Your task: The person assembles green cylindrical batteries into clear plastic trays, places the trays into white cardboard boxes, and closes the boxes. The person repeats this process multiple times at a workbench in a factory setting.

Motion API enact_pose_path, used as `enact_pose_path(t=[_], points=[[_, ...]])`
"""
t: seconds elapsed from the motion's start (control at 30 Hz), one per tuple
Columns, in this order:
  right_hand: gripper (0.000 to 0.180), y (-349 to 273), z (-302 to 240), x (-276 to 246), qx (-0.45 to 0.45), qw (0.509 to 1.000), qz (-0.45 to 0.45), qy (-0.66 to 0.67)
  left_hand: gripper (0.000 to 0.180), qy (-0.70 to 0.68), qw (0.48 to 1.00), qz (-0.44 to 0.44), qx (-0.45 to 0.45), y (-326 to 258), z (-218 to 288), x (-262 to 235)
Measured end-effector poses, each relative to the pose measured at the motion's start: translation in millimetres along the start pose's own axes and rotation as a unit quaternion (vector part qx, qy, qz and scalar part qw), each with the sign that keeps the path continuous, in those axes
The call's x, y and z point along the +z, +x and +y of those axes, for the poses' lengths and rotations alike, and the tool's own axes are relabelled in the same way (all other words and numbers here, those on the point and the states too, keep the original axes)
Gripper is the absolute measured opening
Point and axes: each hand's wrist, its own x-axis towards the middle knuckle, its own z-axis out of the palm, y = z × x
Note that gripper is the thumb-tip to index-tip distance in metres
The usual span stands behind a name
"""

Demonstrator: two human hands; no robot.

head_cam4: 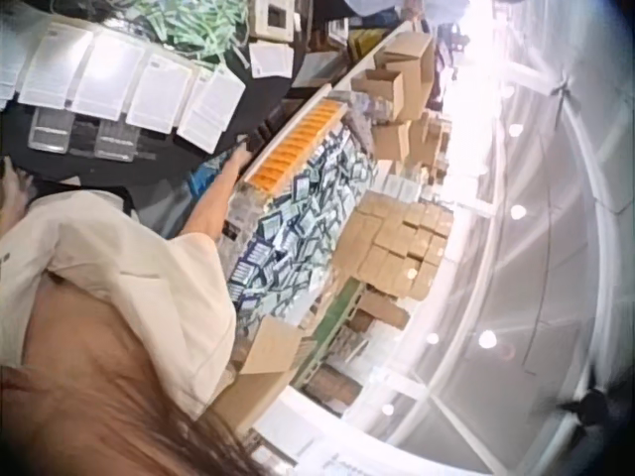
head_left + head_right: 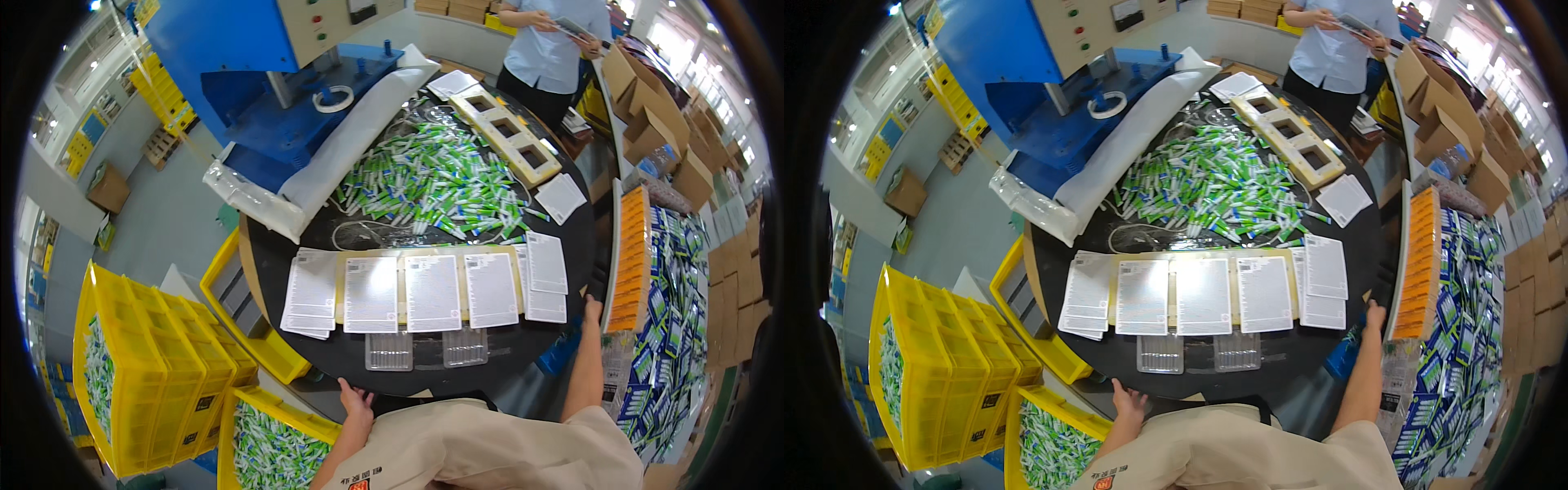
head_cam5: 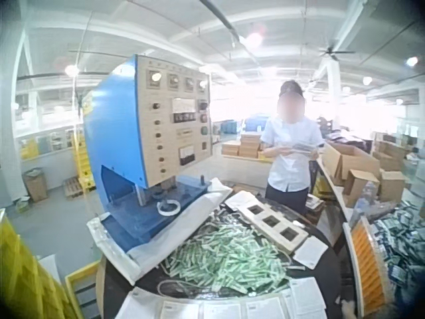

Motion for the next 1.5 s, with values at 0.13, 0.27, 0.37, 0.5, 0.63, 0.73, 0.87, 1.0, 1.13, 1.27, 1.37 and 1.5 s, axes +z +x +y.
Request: enact_pose_path(t=[0.13,0.27,0.37,0.5,0.63,0.73,0.87,1.0,1.13,1.27,1.37,1.5], points=[[0.051,-3.5,42.8,41.2,0.152,0.88,-0.11,0.436,0.057,0.005,1.0,0.001,0.004,8.6,6.3,-6.0],[0.054,-27.4,39.6,48.3,0.123,0.909,-0.071,0.392,0.066,-0.006,1.0,-0.014,-0.011,17.8,11.2,-21.1],[0.055,-51.7,42.5,52.5,0.111,0.915,-0.031,0.388,0.072,-0.014,1.0,-0.006,-0.026,21.5,9.9,-34.0],[0.049,-122.5,61.8,64.2,0.127,0.907,-0.002,0.401,0.072,-0.059,0.996,-0.008,-0.059,22.7,2.1,-44.5],[0.046,-234.4,79.4,49.2,0.197,0.891,-0.128,0.389,0.075,-0.095,0.991,-0.014,-0.098,18.1,-9.2,-46.6],[0.044,-295.6,68.9,5.0,0.239,0.882,-0.393,0.105,0.078,-0.113,0.988,-0.033,-0.099,11.9,-15.1,-42.3],[0.038,-343.0,13.0,-17.5,0.032,0.786,-0.616,-0.044,0.083,-0.115,0.989,-0.057,-0.067,3.9,-17.0,-28.6],[0.027,-351.3,-61.2,-14.0,-0.1,0.766,-0.632,0.055,0.086,-0.099,0.992,-0.069,-0.036,-2.9,-14.3,-14.3],[0.025,-337.3,-114.5,-9.3,-0.16,0.782,-0.598,0.073,0.083,-0.111,0.989,-0.097,-0.023,-11.5,-11.7,-5.9],[0.022,-316.8,-140.8,-5.4,-0.166,0.791,-0.582,0.092,0.073,-0.153,0.974,-0.162,0.049,-5.0,-11.5,6.1],[0.021,-303.3,-156.8,1.0,-0.195,0.788,-0.57,0.127,0.066,-0.178,0.959,-0.144,0.166,29.3,7.9,16.2],[0.018,-289.6,-189.7,19.1,-0.269,0.787,-0.542,0.12,0.069,-0.146,0.96,-0.114,0.21,103.8,84.9,11.9]])
